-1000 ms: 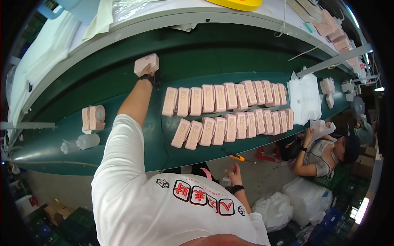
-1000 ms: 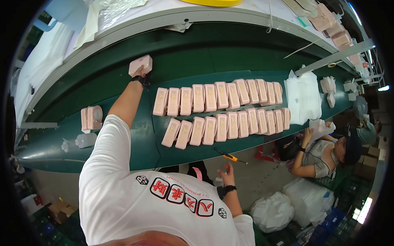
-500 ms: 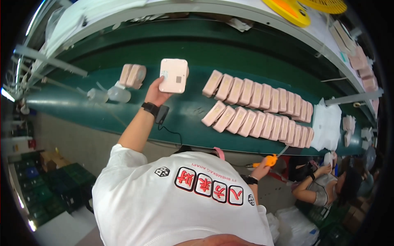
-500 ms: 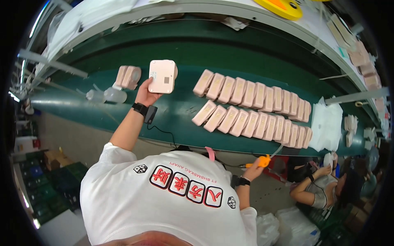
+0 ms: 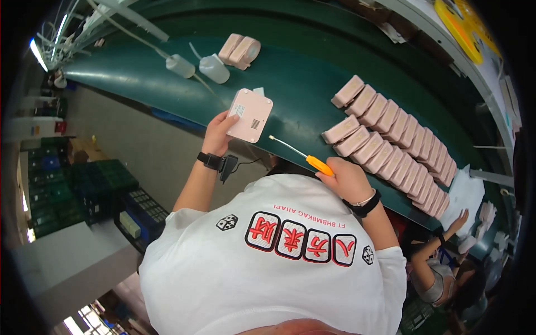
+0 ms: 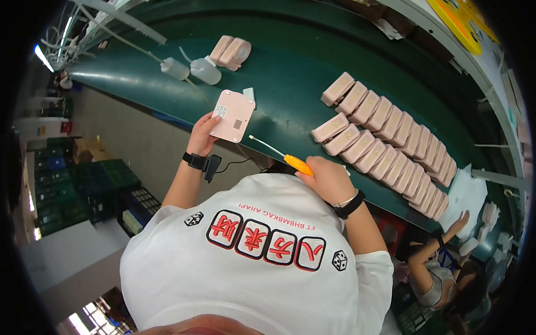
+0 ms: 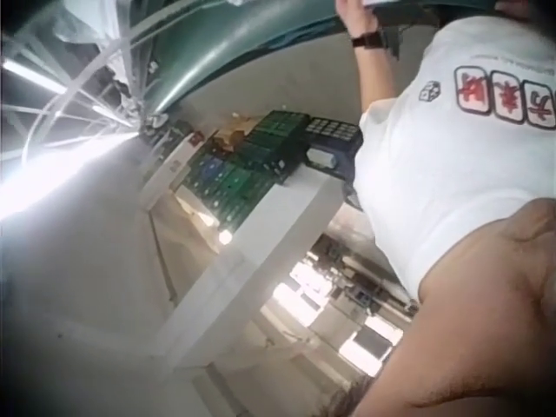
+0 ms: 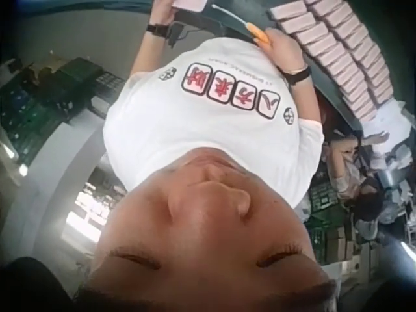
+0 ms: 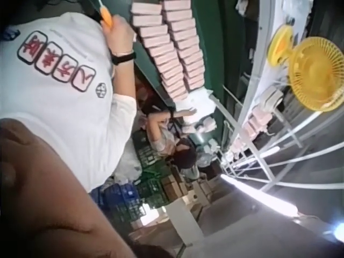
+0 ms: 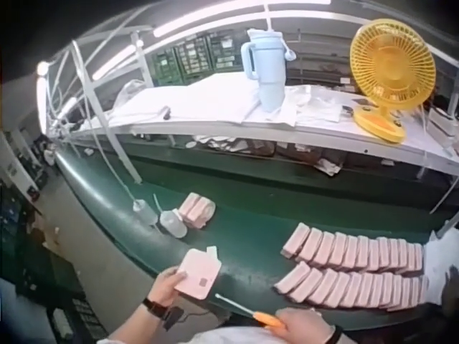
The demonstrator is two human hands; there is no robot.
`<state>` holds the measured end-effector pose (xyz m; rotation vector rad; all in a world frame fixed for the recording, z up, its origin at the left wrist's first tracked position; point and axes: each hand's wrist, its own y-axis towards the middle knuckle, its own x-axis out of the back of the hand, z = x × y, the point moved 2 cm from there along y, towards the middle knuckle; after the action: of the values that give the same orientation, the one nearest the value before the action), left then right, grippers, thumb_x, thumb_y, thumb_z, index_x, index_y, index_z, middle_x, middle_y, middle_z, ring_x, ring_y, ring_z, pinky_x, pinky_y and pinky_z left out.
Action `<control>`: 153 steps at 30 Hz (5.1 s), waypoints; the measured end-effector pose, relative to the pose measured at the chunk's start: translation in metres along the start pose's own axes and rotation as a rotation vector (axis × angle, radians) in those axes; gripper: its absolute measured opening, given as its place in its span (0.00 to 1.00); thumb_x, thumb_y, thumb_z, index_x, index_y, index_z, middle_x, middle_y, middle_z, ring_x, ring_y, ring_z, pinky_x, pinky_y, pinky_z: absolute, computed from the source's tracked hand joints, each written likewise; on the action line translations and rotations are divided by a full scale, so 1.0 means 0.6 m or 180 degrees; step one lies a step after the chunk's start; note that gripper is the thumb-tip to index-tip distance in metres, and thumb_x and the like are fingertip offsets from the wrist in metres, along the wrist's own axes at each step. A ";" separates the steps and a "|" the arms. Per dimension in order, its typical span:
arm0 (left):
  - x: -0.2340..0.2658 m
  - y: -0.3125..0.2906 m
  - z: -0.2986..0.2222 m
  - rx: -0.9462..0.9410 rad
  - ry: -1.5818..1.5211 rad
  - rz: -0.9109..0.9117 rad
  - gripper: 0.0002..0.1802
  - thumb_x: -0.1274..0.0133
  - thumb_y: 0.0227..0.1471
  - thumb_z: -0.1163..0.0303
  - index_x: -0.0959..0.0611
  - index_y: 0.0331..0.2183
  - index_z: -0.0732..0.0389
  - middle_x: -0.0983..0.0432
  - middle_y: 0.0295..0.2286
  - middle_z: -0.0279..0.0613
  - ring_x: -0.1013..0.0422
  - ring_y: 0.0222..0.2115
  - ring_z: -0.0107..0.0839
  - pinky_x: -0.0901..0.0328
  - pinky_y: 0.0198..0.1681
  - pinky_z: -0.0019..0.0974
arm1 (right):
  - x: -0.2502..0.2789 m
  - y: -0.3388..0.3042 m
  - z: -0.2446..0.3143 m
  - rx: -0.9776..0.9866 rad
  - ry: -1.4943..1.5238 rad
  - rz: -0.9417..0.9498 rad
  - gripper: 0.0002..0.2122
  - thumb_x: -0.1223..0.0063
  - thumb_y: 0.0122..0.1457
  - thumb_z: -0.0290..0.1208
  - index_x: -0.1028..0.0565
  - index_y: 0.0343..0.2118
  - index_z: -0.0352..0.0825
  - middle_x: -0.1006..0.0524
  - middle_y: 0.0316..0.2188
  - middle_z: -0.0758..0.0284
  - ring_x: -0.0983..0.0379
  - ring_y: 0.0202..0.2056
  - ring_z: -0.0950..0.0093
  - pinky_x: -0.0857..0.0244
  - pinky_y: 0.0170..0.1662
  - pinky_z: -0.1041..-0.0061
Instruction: Cleaning and inspecting pink plastic electronic components using a cloth and cleaning solution at an assembly line.
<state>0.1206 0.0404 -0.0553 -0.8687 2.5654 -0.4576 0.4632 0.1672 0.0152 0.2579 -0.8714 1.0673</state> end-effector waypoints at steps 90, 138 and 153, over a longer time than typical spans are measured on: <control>0.016 0.093 -0.136 0.0430 0.0785 0.2020 0.33 0.45 0.50 0.78 0.33 0.58 0.68 0.27 0.48 0.43 0.29 0.44 0.26 0.34 0.47 0.27 | -0.138 0.302 0.251 0.0712 -0.0990 -0.2911 0.17 0.46 0.45 0.22 0.23 0.41 0.35 0.23 0.47 0.62 0.28 0.43 0.65 0.33 0.45 0.66; 0.216 0.097 -0.160 0.0760 0.0189 0.0891 0.34 0.47 0.51 0.78 0.35 0.60 0.65 0.27 0.50 0.44 0.28 0.47 0.30 0.34 0.50 0.32 | -0.341 0.594 -0.002 -0.1123 -0.0279 -0.1196 0.24 0.39 0.51 0.37 0.29 0.52 0.40 0.28 0.40 0.59 0.25 0.38 0.60 0.30 0.40 0.66; 0.121 0.047 -0.128 0.1039 0.0555 0.1378 0.32 0.46 0.49 0.78 0.30 0.58 0.66 0.25 0.48 0.45 0.27 0.45 0.29 0.33 0.49 0.30 | -0.146 0.300 0.259 0.0426 -0.0338 -0.1143 0.22 0.41 0.47 0.35 0.23 0.50 0.48 0.33 0.31 0.64 0.29 0.24 0.68 0.32 0.27 0.73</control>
<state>0.0180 0.0296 -0.0193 -0.1581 2.6237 -0.8104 0.2166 0.1089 0.0143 0.5656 -0.8118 0.7815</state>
